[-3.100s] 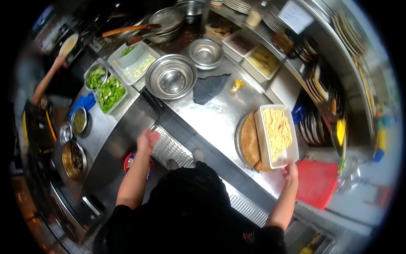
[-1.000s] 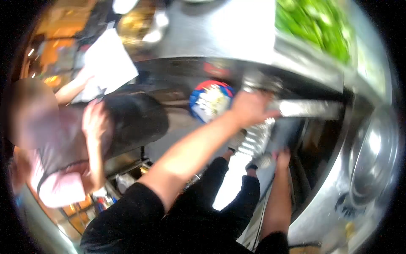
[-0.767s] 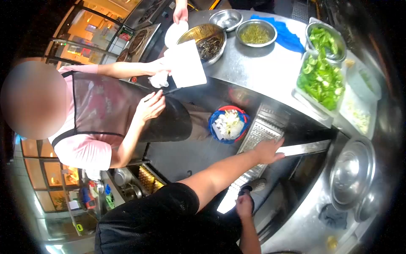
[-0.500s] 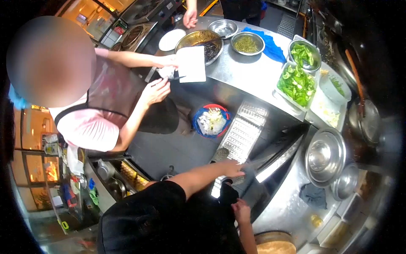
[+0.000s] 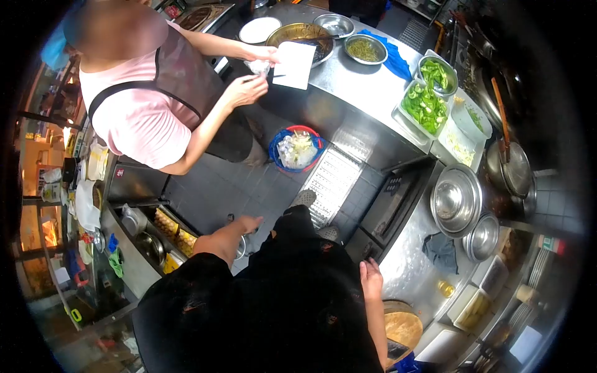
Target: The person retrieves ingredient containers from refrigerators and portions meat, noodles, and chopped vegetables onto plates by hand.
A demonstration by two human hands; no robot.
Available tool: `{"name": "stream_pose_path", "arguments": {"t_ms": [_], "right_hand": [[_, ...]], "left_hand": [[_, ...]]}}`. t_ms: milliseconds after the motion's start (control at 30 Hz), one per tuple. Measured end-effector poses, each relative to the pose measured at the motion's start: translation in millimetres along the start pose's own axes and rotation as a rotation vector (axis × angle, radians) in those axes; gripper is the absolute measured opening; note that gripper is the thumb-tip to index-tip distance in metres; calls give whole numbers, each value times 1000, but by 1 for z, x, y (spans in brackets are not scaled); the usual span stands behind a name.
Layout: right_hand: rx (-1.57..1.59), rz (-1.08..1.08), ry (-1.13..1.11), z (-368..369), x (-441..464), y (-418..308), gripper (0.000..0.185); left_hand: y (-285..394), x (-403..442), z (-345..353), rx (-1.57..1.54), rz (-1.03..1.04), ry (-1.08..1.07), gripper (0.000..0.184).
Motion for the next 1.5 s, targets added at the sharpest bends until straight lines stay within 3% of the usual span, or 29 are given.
{"name": "stream_pose_path", "arguments": {"t_ms": [33, 100, 133, 167, 267, 400, 600, 700, 800, 900, 1000, 1300, 1500], "right_hand": [[20, 51, -40, 7, 1, 2, 28], [11, -181, -111, 44, 6, 31, 27], [5, -295, -148, 57, 5, 40, 29], [112, -173, -180, 46, 10, 22, 33], [86, -147, -262, 33, 21, -5, 28], [98, -22, -223, 38, 32, 5, 27], [9, 15, -190, 70, 18, 28, 29], [-60, 51, -193, 81, 8, 25, 29], [-49, 153, -236, 80, 3, 18, 29], [-38, 219, -264, 79, -1, 10, 30], [-32, 259, -278, 78, -5, 5, 30], [-18, 323, -315, 81, -7, 5, 32], [-15, 336, -331, 83, -1, 3, 32]], "left_hand": [[11, 3, 6, -25, 52, 34, 75], [44, 13, 19, -246, 114, 53, 69], [65, 20, 42, -688, 88, -138, 75], [82, 28, 61, -1127, 55, -335, 81], [71, 86, 62, -872, 255, -207, 86], [71, 28, -14, -589, -77, -314, 80], [67, 31, -70, -368, -70, -228, 70], [79, 49, -68, -306, 26, -237, 52], [103, 79, -54, 54, 405, -305, 36], [114, 97, -62, 275, 662, -106, 30], [108, 109, -74, 83, 480, -120, 33], [120, 86, -88, 136, 457, -175, 49], [118, 88, -88, 88, 522, -131, 44]]}}
Point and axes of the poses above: each hand's wrist, its own x-axis towards the middle knuckle, its own z-axis out of the palm, y = z × x, the point moved 7 cm from there along x, towards the middle knuckle, and after that the axes turned 6 degrees about -x, right-handed, at the moved point
